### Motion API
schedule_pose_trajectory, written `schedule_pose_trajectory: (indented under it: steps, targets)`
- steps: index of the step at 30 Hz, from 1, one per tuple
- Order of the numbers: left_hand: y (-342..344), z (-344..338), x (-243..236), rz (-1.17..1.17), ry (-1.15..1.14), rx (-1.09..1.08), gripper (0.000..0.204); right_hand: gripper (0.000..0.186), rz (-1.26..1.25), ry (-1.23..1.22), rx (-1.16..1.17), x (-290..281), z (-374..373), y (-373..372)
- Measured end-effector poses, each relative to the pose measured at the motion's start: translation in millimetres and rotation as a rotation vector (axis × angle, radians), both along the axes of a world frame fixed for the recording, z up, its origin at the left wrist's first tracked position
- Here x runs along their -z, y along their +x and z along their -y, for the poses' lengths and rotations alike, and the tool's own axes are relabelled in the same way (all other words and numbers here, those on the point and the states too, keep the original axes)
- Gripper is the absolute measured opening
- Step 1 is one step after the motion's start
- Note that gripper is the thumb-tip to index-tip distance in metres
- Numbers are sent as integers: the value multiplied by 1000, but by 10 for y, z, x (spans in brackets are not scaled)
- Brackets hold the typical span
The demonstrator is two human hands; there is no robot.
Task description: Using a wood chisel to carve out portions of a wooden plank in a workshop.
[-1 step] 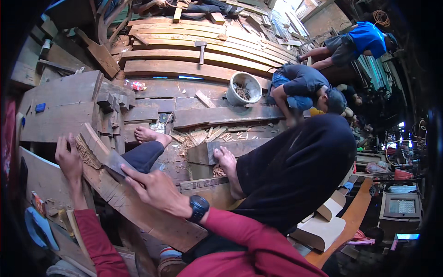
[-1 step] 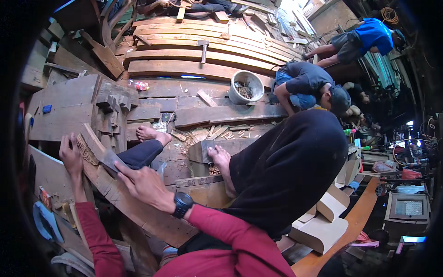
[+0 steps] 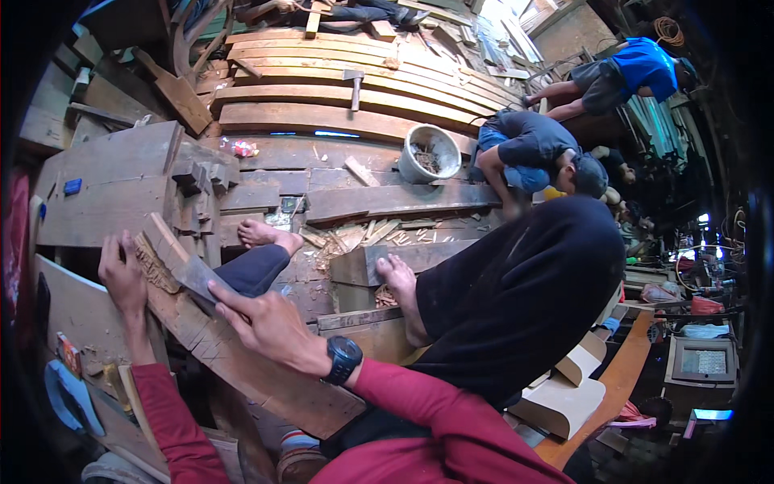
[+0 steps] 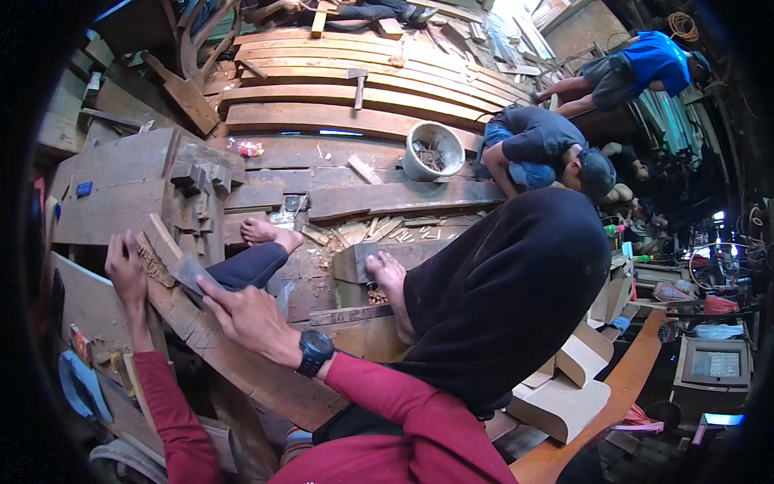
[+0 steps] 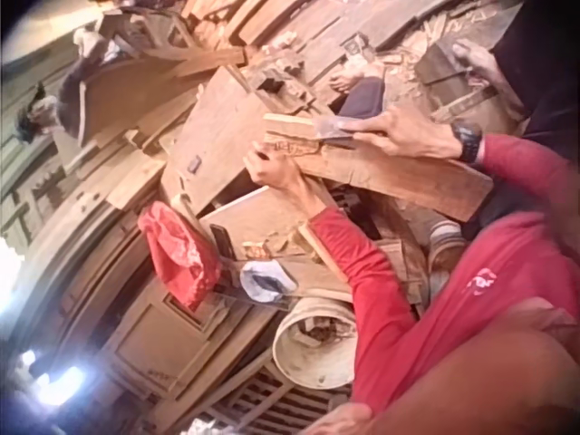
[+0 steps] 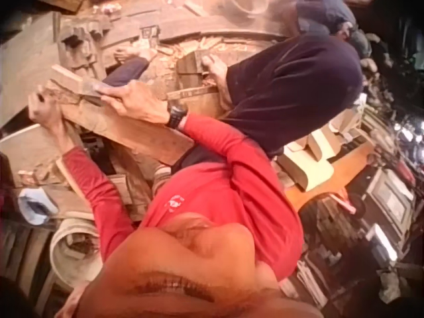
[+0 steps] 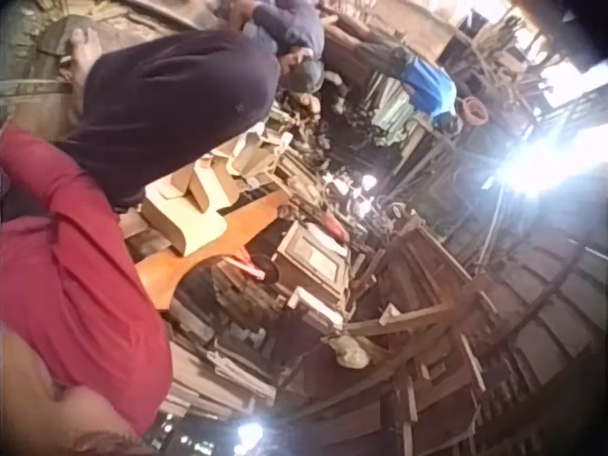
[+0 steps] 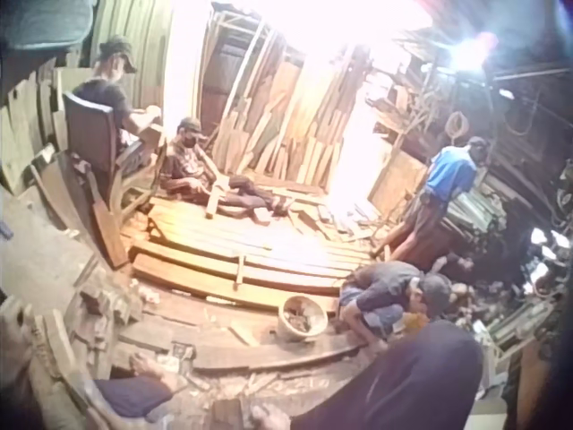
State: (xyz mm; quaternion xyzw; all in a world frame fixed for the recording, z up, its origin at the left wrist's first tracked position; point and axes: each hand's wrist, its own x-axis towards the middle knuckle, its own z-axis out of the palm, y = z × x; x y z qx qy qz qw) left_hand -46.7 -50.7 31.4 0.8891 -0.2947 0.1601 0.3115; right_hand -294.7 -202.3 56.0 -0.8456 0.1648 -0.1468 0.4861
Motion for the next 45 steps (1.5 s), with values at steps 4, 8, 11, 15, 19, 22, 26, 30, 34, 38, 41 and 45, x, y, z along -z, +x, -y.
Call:
schedule_pose_trajectory:
  steps: [4, 8, 11, 15, 19, 22, 26, 30, 34, 38, 41, 45]
  targets:
    - [9, -46, -3, -3, 0, -20, 34, 35, -72, -5, -60, -66, 10, -8]
    - [-14, -37, -67, 14, -16, -9, 32, 36, -101, -9, -59, -61, 7, -193]
    - [-19, -33, -111, 0, -37, -25, 31, 35, -33, -31, 3, -25, -72, 107]
    - [39, -69, -31, -31, -20, -44, 32, 35, -12, -29, -7, 11, -90, 157]
    - [18, 3, -9, -25, -22, -43, 33, 35, -137, -32, -90, -51, 22, -135]
    - [6, -72, -89, 1, -3, -44, 33, 37, -52, -52, -42, -38, -98, 6]
    - [-60, 65, -22, -26, -49, -46, 31, 38, -14, -66, -39, -24, -10, 113]
    - [-55, -12, -102, 23, 44, -62, 28, 37, -97, -40, -104, -4, -31, -129]
    - [-67, 39, -115, 31, -25, -40, 29, 40, -65, -94, -53, 0, -46, 14]
    - [-66, 0, -117, -2, -40, -60, 32, 39, -76, -93, -47, -28, -66, -47]
    - [-44, -20, -117, 4, -5, -56, 31, 37, -116, -3, -60, -68, -39, -178]
    - [-53, 44, -88, 22, -27, -52, 30, 36, -8, -59, 7, -5, -38, 162]
